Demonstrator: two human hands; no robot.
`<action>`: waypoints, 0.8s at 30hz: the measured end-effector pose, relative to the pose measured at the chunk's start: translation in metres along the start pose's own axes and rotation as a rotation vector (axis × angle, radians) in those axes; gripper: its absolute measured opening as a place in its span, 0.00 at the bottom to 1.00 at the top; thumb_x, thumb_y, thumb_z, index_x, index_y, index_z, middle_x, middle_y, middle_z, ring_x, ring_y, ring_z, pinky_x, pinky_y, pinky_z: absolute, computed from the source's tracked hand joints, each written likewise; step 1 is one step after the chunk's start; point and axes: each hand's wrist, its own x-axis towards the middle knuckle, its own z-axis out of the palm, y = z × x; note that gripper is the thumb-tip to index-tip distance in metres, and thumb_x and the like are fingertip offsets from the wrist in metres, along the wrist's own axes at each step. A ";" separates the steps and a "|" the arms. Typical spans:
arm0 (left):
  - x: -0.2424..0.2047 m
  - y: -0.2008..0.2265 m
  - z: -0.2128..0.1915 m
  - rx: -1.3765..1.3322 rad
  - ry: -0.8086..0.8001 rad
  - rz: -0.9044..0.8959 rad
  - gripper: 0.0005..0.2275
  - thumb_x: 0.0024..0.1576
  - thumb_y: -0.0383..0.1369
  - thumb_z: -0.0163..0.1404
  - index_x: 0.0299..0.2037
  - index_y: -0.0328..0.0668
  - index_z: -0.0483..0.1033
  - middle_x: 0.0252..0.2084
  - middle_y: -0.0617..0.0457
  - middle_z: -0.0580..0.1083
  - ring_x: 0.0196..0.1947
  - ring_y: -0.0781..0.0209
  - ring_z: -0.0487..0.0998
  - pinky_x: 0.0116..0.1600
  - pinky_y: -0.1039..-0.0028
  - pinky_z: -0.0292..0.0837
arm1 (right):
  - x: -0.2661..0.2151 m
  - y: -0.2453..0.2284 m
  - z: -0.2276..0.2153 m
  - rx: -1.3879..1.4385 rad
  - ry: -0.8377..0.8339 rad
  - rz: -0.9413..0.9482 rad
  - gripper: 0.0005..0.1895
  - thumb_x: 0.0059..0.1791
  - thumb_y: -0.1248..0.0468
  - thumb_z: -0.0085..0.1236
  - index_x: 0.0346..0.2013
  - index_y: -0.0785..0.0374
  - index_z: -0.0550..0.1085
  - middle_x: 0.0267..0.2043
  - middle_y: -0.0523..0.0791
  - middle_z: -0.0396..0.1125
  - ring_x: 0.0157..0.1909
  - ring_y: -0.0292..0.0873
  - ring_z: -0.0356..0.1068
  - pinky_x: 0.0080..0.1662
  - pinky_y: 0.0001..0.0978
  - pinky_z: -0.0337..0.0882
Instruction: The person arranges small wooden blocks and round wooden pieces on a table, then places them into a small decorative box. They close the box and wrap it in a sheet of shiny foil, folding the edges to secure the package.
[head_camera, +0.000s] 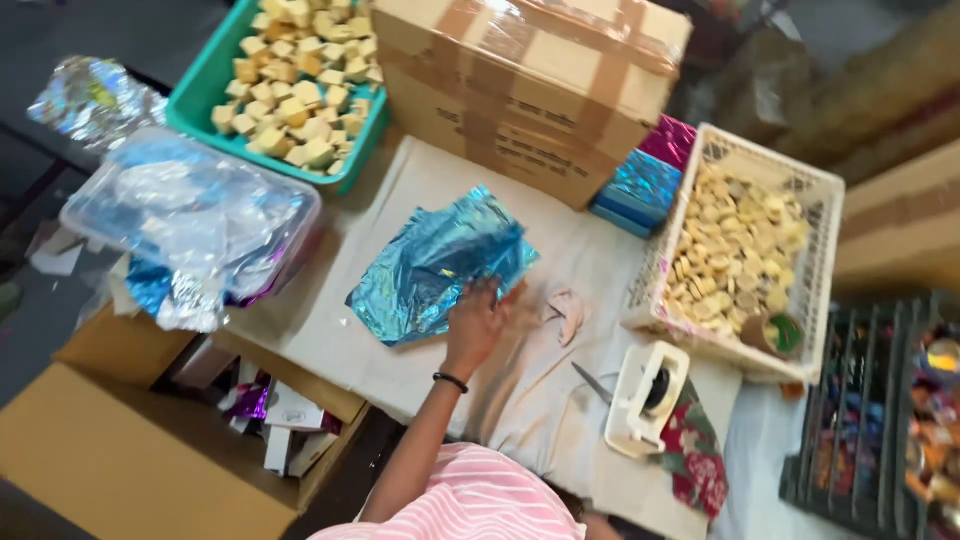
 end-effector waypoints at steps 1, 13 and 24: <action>-0.005 -0.002 0.006 0.001 0.020 -0.014 0.24 0.60 0.38 0.53 0.67 0.46 0.65 0.67 0.43 0.67 0.69 0.38 0.63 0.64 0.46 0.63 | 0.025 0.008 -0.045 0.017 -0.060 -0.035 0.17 0.33 0.62 0.66 0.34 0.66 0.78 0.35 0.53 0.74 0.38 0.54 0.74 0.42 0.39 0.75; -0.023 -0.068 0.077 0.127 -0.023 -0.017 0.30 0.61 0.42 0.54 0.74 0.59 0.59 0.75 0.46 0.60 0.73 0.38 0.57 0.65 0.44 0.59 | 0.211 -0.218 -0.330 0.137 0.632 -0.026 0.24 0.48 0.61 0.57 0.60 0.55 0.70 0.51 0.53 0.72 0.45 0.59 0.73 0.47 0.47 0.72; 0.022 -0.098 0.020 -0.801 0.131 -0.056 0.12 0.64 0.39 0.55 0.47 0.35 0.78 0.43 0.51 0.78 0.41 0.65 0.79 0.47 0.74 0.76 | 0.257 -0.299 -0.313 -0.254 0.761 -0.251 0.24 0.46 0.65 0.58 0.58 0.63 0.72 0.54 0.50 0.70 0.55 0.59 0.70 0.49 0.48 0.70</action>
